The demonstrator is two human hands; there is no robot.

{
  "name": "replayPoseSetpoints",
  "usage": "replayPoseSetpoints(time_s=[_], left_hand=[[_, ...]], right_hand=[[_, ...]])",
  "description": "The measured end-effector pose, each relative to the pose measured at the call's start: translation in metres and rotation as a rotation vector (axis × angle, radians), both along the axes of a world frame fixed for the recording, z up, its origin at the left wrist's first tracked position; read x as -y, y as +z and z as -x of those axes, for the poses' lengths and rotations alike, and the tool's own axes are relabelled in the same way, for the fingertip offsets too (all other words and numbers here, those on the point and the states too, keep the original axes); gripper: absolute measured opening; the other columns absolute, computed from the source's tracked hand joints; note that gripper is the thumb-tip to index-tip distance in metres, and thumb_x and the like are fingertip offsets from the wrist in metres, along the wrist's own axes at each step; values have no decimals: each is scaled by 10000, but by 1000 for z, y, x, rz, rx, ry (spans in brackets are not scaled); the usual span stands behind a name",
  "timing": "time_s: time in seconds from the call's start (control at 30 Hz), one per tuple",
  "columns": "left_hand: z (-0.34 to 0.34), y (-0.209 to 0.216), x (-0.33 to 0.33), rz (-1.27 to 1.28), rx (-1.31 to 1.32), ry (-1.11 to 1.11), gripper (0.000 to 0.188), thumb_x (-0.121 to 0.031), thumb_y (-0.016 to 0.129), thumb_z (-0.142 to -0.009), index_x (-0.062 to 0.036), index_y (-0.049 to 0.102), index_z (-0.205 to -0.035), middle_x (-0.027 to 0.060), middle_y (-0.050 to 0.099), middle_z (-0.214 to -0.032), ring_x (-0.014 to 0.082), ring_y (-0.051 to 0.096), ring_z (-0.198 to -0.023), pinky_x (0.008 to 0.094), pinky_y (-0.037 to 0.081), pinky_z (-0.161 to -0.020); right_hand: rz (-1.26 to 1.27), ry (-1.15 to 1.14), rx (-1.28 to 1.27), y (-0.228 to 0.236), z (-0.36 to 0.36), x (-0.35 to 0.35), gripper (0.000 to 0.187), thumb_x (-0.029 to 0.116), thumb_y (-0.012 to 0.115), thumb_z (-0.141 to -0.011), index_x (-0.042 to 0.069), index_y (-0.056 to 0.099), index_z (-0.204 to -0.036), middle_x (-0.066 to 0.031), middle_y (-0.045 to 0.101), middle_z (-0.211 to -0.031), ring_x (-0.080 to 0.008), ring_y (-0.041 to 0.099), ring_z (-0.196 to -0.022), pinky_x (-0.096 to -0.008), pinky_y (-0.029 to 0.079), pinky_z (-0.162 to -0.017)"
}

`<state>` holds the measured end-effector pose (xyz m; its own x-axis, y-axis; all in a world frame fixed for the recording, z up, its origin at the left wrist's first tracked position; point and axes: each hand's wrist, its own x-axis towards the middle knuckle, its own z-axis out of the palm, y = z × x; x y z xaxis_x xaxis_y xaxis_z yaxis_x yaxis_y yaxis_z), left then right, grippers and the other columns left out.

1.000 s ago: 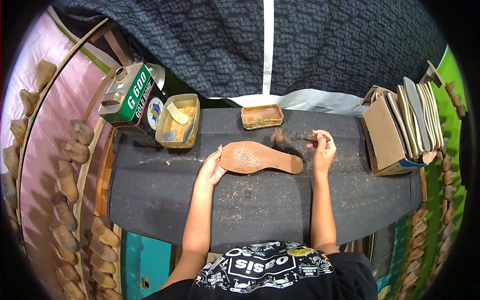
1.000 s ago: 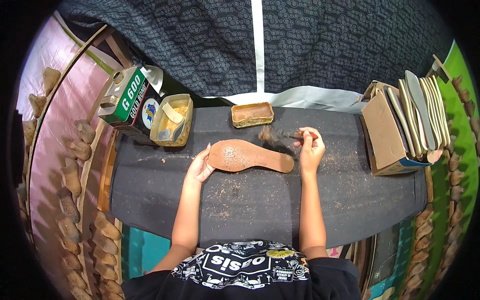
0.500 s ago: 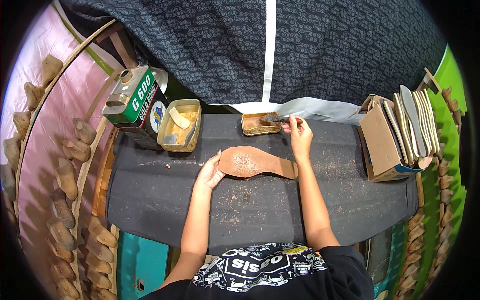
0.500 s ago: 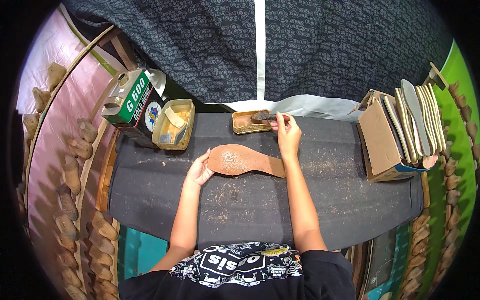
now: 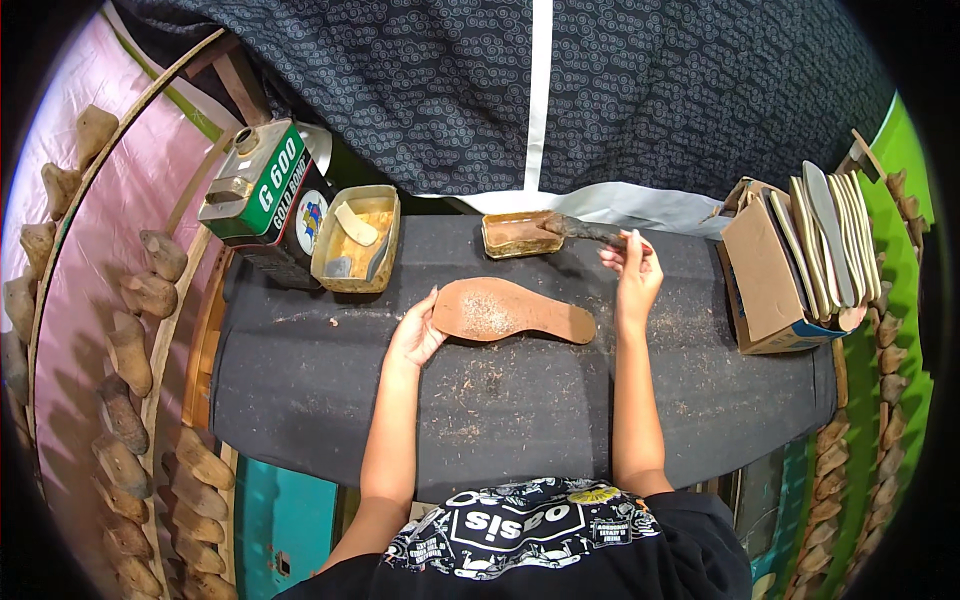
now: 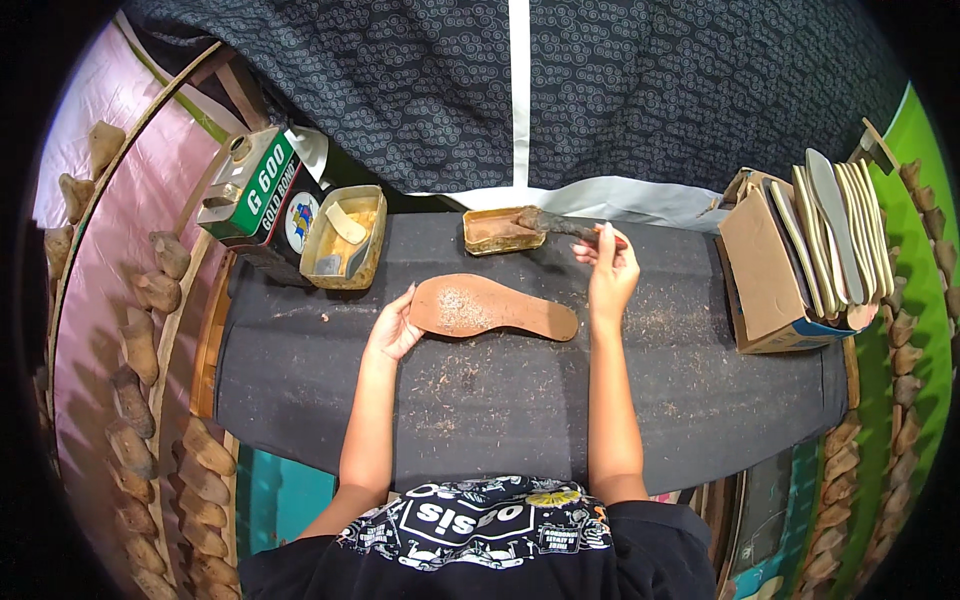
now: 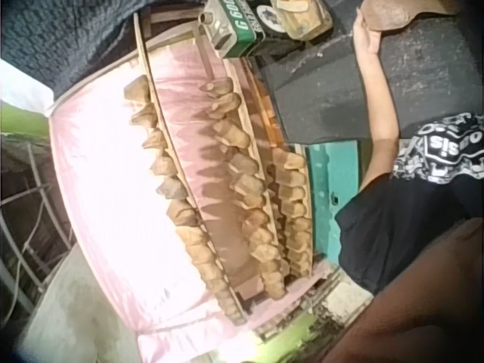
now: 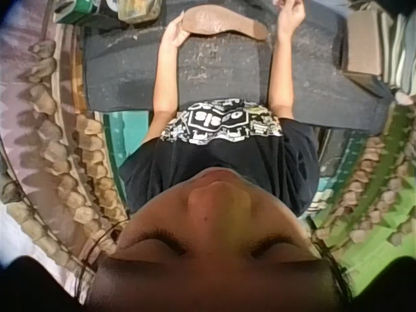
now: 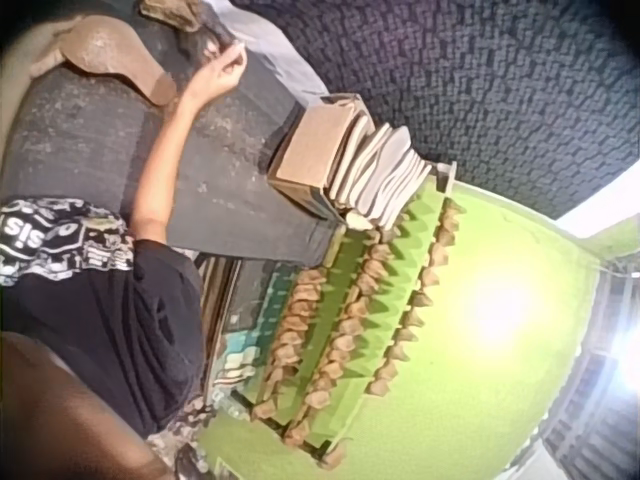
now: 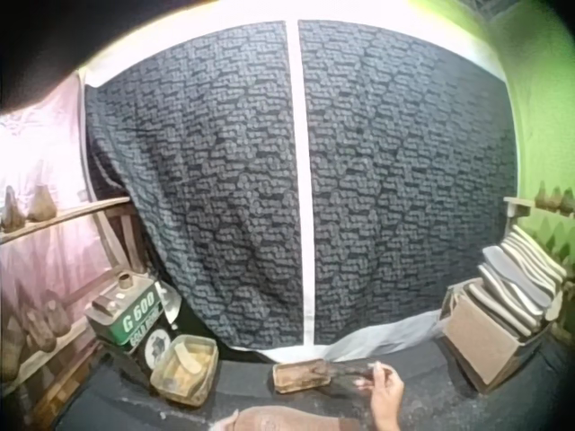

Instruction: The person takes shoe soles from a box one at a time, applies adhesive to each sole with a brush, and places the glued soles into a basket on the floor.

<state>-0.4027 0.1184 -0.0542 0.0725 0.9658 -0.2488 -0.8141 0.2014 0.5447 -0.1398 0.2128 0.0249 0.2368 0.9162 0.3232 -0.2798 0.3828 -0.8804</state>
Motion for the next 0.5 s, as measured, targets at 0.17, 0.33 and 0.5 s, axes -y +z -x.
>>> replayPoseSetpoints(time_s=[0.17, 0.33, 0.5], left_hand=[[2, -3, -2, 6, -3, 11, 295, -225, 407, -857, 5, 471, -1030, 108, 558, -979, 182, 557, -882, 298, 474, -746], [-1, -1, -1, -1, -3, 4, 316, -233, 391, -863, 13, 461, -1049, 113, 551, -994, 183, 550, -899, 290, 467, -762], [-1, 0, -1, -3, -31, 6, 338, -245, 376, -869, 18, 445, -1069, 117, 539, -1019, 183, 538, -925, 291, 457, -780]], right_hand=[[50, 78, -9, -9, 3, 29, 259, 211, 445, -853, -35, 510, -899, -87, 551, -697, -130, 560, -566, -211, 452, -505], [58, 215, 58, -22, 28, 42, 214, 188, 462, -847, -8, 526, -904, -48, 553, -694, -98, 548, -575, -197, 439, -517], [44, 216, 100, -23, 33, 47, 186, 165, 465, -843, -3, 532, -885, -35, 553, -713, -81, 532, -566, -186, 426, -514]])
